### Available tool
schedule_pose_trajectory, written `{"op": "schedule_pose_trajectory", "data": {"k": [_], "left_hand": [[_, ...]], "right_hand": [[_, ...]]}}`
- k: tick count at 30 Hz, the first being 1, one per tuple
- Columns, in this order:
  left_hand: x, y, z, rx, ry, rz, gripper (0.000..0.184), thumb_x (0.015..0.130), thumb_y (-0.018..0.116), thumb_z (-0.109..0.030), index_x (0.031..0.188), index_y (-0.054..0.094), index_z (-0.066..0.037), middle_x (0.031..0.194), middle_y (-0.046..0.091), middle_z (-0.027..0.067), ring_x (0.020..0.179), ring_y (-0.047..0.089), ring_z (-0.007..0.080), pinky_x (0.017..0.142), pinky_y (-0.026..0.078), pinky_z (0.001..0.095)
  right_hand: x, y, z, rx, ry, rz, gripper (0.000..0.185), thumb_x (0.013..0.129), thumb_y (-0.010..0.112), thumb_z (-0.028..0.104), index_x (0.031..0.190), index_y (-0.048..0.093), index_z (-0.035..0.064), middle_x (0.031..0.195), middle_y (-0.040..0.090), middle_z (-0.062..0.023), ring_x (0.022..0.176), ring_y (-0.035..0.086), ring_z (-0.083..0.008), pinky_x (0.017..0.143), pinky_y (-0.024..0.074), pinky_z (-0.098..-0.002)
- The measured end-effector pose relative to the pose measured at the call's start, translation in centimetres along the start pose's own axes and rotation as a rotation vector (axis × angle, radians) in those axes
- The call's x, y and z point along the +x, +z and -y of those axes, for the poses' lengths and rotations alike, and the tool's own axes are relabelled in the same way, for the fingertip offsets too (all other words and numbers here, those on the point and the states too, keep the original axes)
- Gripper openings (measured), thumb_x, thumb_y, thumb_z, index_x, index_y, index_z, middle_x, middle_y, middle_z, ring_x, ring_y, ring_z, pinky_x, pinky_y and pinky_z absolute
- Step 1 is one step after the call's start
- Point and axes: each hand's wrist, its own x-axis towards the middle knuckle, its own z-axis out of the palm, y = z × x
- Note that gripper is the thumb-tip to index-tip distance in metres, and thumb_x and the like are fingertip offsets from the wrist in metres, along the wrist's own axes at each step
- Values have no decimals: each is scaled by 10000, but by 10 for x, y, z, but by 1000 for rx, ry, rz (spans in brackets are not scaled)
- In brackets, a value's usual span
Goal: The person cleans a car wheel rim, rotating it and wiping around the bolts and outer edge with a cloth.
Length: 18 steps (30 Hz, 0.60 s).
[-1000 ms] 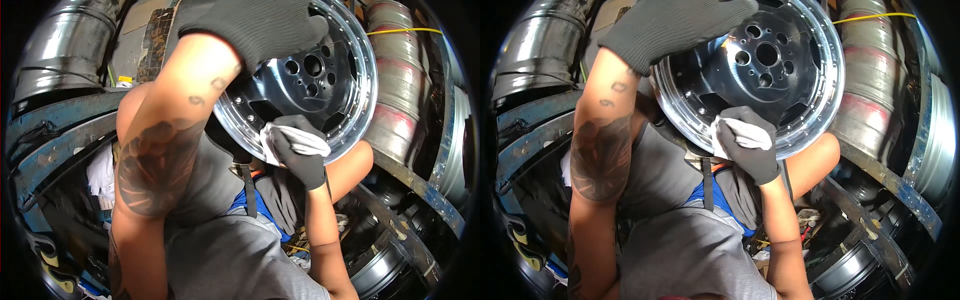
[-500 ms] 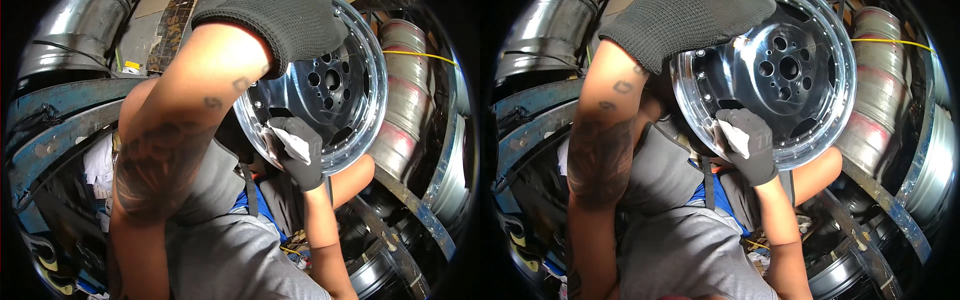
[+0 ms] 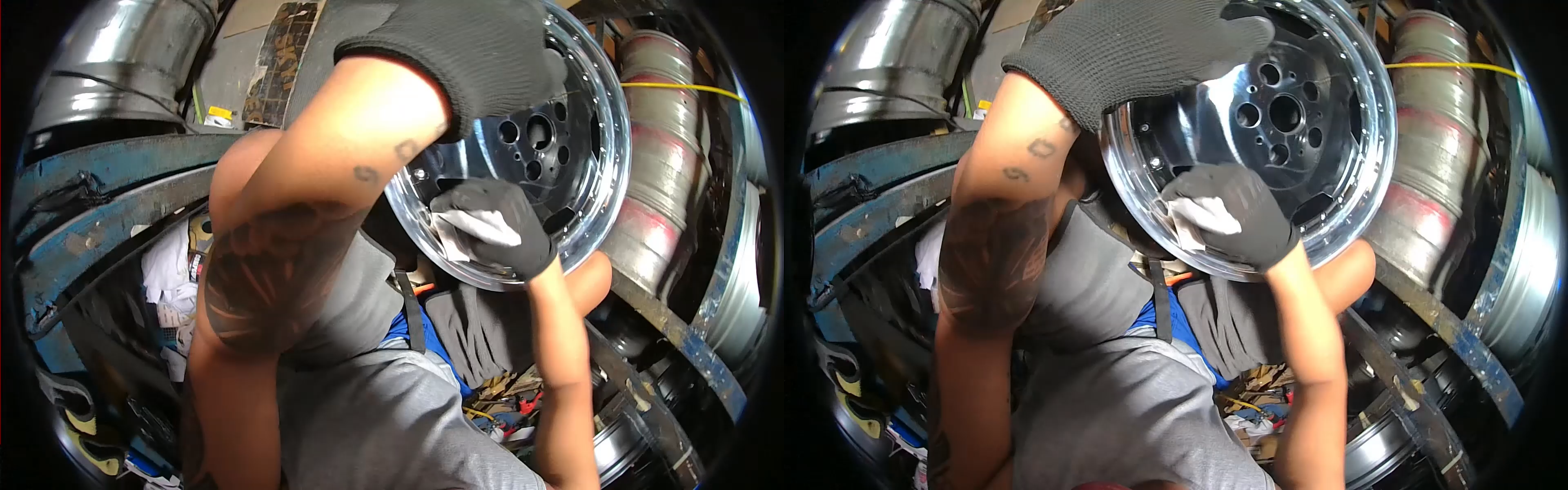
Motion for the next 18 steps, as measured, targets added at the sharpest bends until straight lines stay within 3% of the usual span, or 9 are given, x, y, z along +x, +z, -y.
{"op": "schedule_pose_trajectory", "data": {"k": [2,3,6,10,13,14,17,18], "left_hand": [[-1,-13,0,-13,-43,97,454,1019,518,-322,1120,721,70,1170,732,290,1121,718,411,993,554,499],[-1,-19,-2,-15,-96,147,455,1024,516,-322,1125,720,72,1164,734,288,1118,720,408,991,554,500],[-6,-28,-1,25,-101,174,453,1036,518,-326,1112,719,73,1149,733,288,1107,725,404,964,565,504],[-11,-16,16,198,53,149,465,1055,514,-340,1091,717,77,1157,721,295,1081,729,405,939,573,508],[-12,-10,35,359,251,148,463,1070,508,-333,1081,715,81,1158,717,297,1044,733,411,939,570,508],[-14,-14,37,271,260,150,450,1075,508,-317,1075,713,84,1136,719,293,1028,735,412,932,572,506],[-18,-37,10,78,26,186,403,1089,507,-259,1052,707,89,1058,721,276,980,739,413,891,582,503],[-17,-38,6,51,-32,197,381,1087,512,-239,1046,706,86,1030,718,267,967,738,412,874,585,501]], "right_hand": [[1,3,19,-73,53,-72,236,799,800,107,1027,739,98,931,728,-59,829,718,-281,700,582,-394],[-2,6,29,-38,170,-111,317,747,820,122,1052,741,87,961,742,-71,840,719,-289,720,584,-406],[-6,7,20,-10,108,-105,364,724,819,106,1076,736,69,999,752,-85,834,715,-301,723,585,-407],[1,4,13,-12,42,-137,165,822,786,110,970,729,62,983,743,-98,863,725,-307,747,583,-420],[7,-3,27,138,350,-129,151,842,796,98,960,719,43,931,729,-126,809,721,-324,701,577,-403],[4,1,32,188,456,-139,151,850,797,102,961,717,39,924,725,-131,805,720,-327,698,574,-399],[-11,26,42,203,686,-209,123,892,794,85,964,717,23,913,753,-144,787,761,-292,714,579,-354],[-10,27,42,161,617,-232,126,886,797,84,963,718,25,917,754,-141,794,758,-295,711,581,-362]]}}
